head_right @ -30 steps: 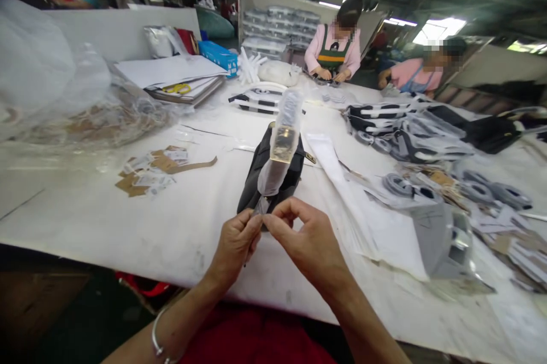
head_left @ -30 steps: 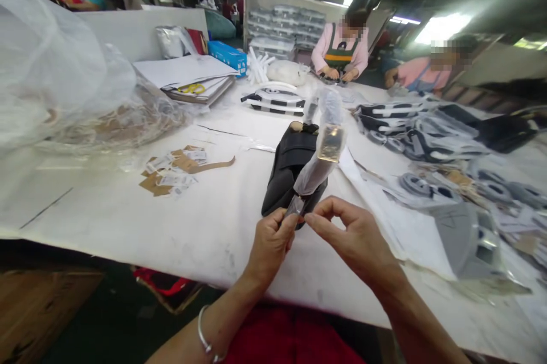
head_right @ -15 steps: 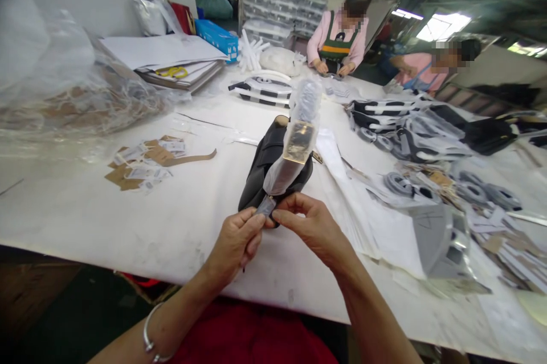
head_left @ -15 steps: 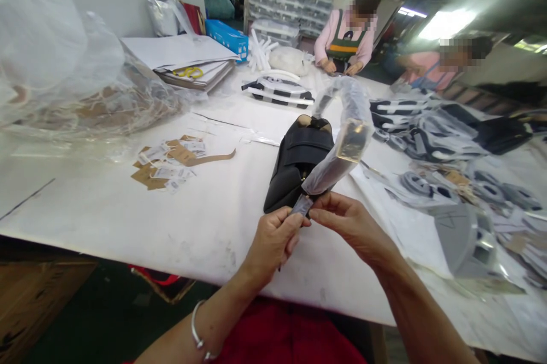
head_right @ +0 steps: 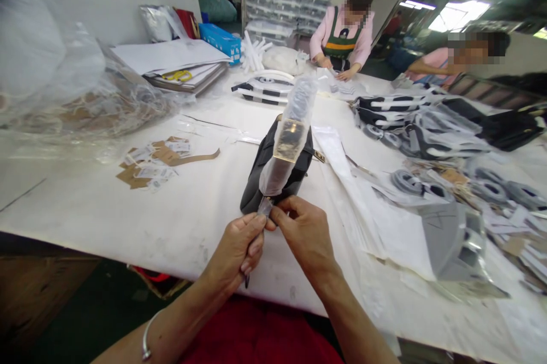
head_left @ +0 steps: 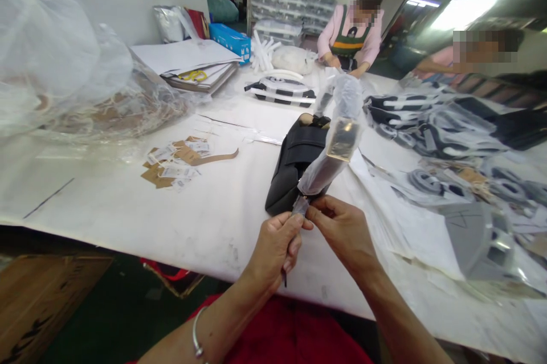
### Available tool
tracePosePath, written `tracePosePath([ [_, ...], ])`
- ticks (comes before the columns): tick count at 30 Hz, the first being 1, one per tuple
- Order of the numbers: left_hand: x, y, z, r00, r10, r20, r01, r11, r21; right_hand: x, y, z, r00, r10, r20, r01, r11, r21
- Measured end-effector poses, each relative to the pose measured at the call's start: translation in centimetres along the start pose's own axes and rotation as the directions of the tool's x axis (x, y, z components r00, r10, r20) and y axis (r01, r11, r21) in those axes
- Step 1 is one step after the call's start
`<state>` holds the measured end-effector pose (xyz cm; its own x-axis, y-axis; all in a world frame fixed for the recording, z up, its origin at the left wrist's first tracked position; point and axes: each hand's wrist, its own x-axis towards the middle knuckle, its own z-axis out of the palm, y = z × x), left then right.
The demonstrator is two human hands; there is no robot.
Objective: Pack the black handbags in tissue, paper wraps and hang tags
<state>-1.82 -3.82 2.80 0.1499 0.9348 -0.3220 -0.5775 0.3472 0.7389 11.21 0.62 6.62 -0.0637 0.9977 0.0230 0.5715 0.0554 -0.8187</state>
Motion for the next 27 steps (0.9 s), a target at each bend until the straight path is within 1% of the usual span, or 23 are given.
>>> tracePosePath([
  [2,0.0,-0.3,0.1,0.999,0.037,-0.031,-0.036,0.998,0.056,-0.5,0.1,-0.5,0.998,0.044,0.049,-0.046,0.998,0.051],
  [4,0.0,-0.5,0.2,0.997,0.073,-0.037,-0.069,0.991,0.111,-1.1,0.2,-0.8,0.984,0.124,0.13,-0.151,0.963,0.222],
  [6,0.0,-0.6,0.2,0.995,0.096,-0.033,-0.09,0.985,0.147,-1.5,0.3,-0.8,0.954,0.179,0.241,-0.27,0.862,0.43],
  [7,0.0,-0.6,0.2,0.995,0.098,-0.033,-0.092,0.984,0.156,-1.6,0.3,-0.7,0.935,0.179,0.307,-0.32,0.797,0.512],
  [9,-0.1,-0.6,0.2,0.995,0.089,-0.032,-0.083,0.984,0.155,-1.6,0.4,-0.6,0.882,0.129,0.454,-0.414,0.674,0.612],
  [11,-0.2,-0.4,0.3,0.997,0.071,-0.014,-0.068,0.988,0.14,-1.4,0.8,-0.6,0.804,0.033,0.594,-0.505,0.564,0.653],
  [13,-0.4,-0.2,0.2,0.999,0.043,0.021,-0.045,0.992,0.115,-1.2,1.4,-0.7,0.725,-0.08,0.684,-0.58,0.465,0.669],
  [14,-0.4,-0.2,0.1,0.999,0.023,0.043,-0.028,0.995,0.101,-1.1,1.8,-0.7,0.685,-0.138,0.715,-0.61,0.429,0.667],
  [16,-0.3,0.0,-0.1,0.997,-0.016,0.073,0.01,0.997,0.081,-0.8,2.4,-0.7,0.62,-0.229,0.75,-0.645,0.396,0.654],
  [17,-0.3,0.0,-0.3,0.996,-0.026,0.08,0.02,0.997,0.079,-0.7,2.6,-0.7,0.6,-0.253,0.759,-0.649,0.399,0.647],
  [19,-0.1,0.0,-0.6,0.997,-0.019,0.077,0.011,0.994,0.106,-0.4,2.7,-0.6,0.591,-0.245,0.769,-0.63,0.454,0.629],
  [20,0.0,0.0,-0.8,0.998,-0.001,0.066,-0.008,0.99,0.138,-0.4,2.6,-0.6,0.597,-0.21,0.774,-0.612,0.505,0.609],
  [21,0.1,0.0,-0.9,0.998,0.023,0.051,-0.032,0.982,0.184,-0.4,2.4,-0.6,0.614,-0.154,0.774,-0.586,0.568,0.578],
  [22,0.1,0.1,-1.0,0.998,0.05,0.038,-0.057,0.969,0.24,-0.5,2.1,-0.7,0.651,-0.079,0.755,-0.55,0.636,0.541],
  [23,0.1,0.2,-1.0,0.997,0.078,0.024,-0.082,0.95,0.303,-0.7,1.8,-0.9,0.713,0.007,0.701,-0.496,0.711,0.498],
  [24,0.1,0.2,-1.1,0.994,0.109,0.012,-0.106,0.925,0.366,-1.0,1.4,-1.1,0.796,0.084,0.6,-0.422,0.788,0.449],
  [25,0.0,0.3,-1.1,0.99,0.144,0.001,-0.131,0.895,0.426,-1.3,1.0,-1.4,0.88,0.132,0.457,-0.33,0.86,0.388],
  [26,-0.1,0.4,-1.0,0.984,0.181,-0.007,-0.155,0.864,0.479,-1.8,0.5,-1.7,0.945,0.135,0.297,-0.23,0.922,0.311],
  [27,-0.2,0.4,-1.0,0.976,0.217,-0.011,-0.179,0.833,0.523,-2.2,0.0,-2.0,0.984,0.087,0.156,-0.121,0.967,0.223],
])
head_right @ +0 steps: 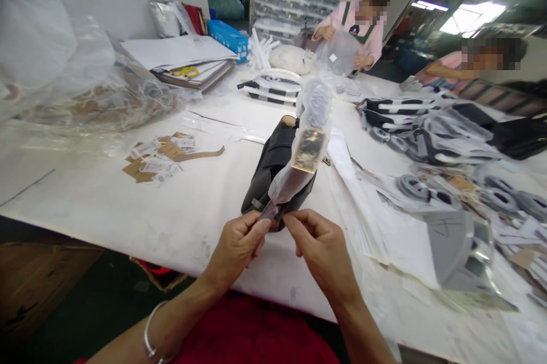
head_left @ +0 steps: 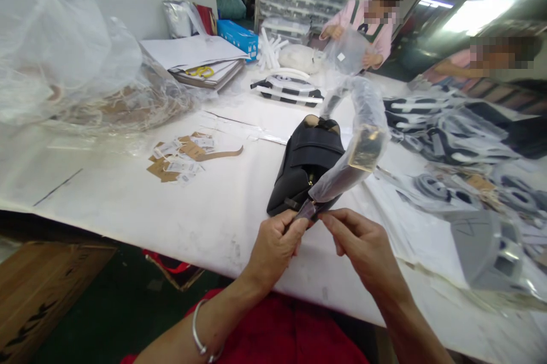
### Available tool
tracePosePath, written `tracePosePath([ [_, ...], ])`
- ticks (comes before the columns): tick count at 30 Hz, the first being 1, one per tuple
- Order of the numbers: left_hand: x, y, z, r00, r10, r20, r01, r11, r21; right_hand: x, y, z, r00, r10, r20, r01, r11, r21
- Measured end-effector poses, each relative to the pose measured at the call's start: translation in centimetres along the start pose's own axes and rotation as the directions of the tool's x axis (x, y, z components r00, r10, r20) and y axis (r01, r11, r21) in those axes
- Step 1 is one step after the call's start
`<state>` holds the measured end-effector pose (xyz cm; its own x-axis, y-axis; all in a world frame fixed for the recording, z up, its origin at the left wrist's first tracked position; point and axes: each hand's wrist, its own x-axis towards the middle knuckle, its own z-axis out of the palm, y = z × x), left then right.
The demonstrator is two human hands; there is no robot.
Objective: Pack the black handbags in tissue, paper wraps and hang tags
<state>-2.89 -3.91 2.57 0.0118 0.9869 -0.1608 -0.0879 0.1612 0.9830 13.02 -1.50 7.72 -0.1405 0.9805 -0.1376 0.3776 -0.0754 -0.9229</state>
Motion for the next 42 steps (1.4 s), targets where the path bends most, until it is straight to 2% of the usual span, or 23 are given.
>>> tracePosePath([
  [1,-0.1,0.0,0.0,0.999,0.03,-0.021,-0.029,0.999,0.041,-0.5,-0.6,-0.1,0.991,-0.109,-0.072,0.1,0.989,-0.112],
  [2,-0.1,0.0,0.1,0.998,0.058,-0.039,-0.055,0.996,0.074,-0.9,-1.2,-0.1,0.97,-0.227,-0.084,0.205,0.955,-0.216],
  [4,-0.2,-0.3,0.3,0.991,0.118,-0.07,-0.109,0.986,0.126,-1.3,-2.4,0.2,0.902,-0.433,0.014,0.403,0.827,-0.391],
  [6,-0.2,-0.7,0.4,0.975,0.196,-0.103,-0.175,0.967,0.187,-1.0,-3.4,0.7,0.835,-0.53,0.147,0.52,0.673,-0.526],
  [8,-0.1,-1.1,0.4,0.956,0.268,-0.122,-0.227,0.933,0.278,-0.2,-4.0,1.2,0.812,-0.534,0.236,0.547,0.557,-0.625],
  [10,0.0,-1.4,0.2,0.942,0.314,-0.119,-0.248,0.889,0.384,0.5,-4.2,1.4,0.812,-0.509,0.287,0.55,0.501,-0.668],
  [14,0.1,-1.7,-0.3,0.921,0.381,-0.085,-0.293,0.817,0.497,1.2,-4.4,1.3,0.807,-0.466,0.363,0.583,0.527,-0.619],
  [17,0.1,-1.4,-0.4,0.925,0.375,-0.065,-0.303,0.83,0.469,1.2,-4.3,0.5,0.807,-0.474,0.353,0.585,0.562,-0.585],
  [19,0.0,-0.9,-0.4,0.936,0.343,-0.078,-0.279,0.86,0.427,1.4,-3.9,-0.2,0.786,-0.499,0.364,0.613,0.558,-0.559],
  [21,0.0,-0.3,-0.5,0.959,0.274,-0.072,-0.234,0.91,0.342,1.6,-3.2,-1.0,0.734,-0.537,0.416,0.674,0.501,-0.543],
  [22,0.1,-0.1,-0.6,0.975,0.217,-0.045,-0.198,0.943,0.268,1.8,-2.8,-1.4,0.698,-0.559,0.448,0.709,0.452,-0.541],
  [24,0.2,0.2,-0.8,0.994,0.074,0.084,-0.079,0.995,0.062,2.2,-2.2,-2.1,0.619,-0.599,0.508,0.769,0.33,-0.547],
  [27,0.4,0.1,-1.1,0.943,-0.047,0.33,0.138,0.956,-0.259,2.7,-1.9,-2.9,0.519,-0.62,0.589,0.82,0.166,-0.548],
  [30,0.6,-0.3,-1.0,0.897,-0.051,0.438,0.273,0.845,-0.461,3.0,-1.7,-3.8,0.488,-0.613,0.621,0.832,0.113,-0.543],
  [33,0.7,-0.7,-0.8,0.899,-0.05,0.435,0.304,0.787,-0.537,2.8,-0.6,-4.6,0.506,-0.626,0.594,0.824,0.147,-0.547],
  [35,0.7,-0.8,-0.7,0.922,-0.059,0.382,0.264,0.818,-0.511,2.1,0.5,-4.8,0.545,-0.651,0.529,0.802,0.222,-0.554],
  [36,0.7,-0.8,-0.7,0.937,-0.066,0.342,0.233,0.848,-0.475,1.5,1.1,-4.6,0.582,-0.671,0.459,0.775,0.286,-0.564],
  [38,0.5,-0.8,-0.6,0.965,-0.07,0.252,0.163,0.916,-0.367,0.1,2.0,-3.7,0.7,-0.671,0.244,0.659,0.477,-0.582],
  [39,0.4,-0.8,-0.6,0.976,-0.063,0.209,0.127,0.943,-0.306,-0.5,2.2,-2.9,0.768,-0.629,0.121,0.574,0.59,-0.568],
  [41,0.1,-0.8,-0.4,0.989,-0.032,0.143,0.06,0.979,-0.197,-1.6,2.2,-0.9,0.893,-0.447,-0.051,0.382,0.813,-0.44],
  [42,0.0,-0.8,-0.2,0.993,-0.011,0.119,0.029,0.988,-0.151,-1.8,2.0,0.1,0.942,-0.326,-0.08,0.284,0.9,-0.33],
])
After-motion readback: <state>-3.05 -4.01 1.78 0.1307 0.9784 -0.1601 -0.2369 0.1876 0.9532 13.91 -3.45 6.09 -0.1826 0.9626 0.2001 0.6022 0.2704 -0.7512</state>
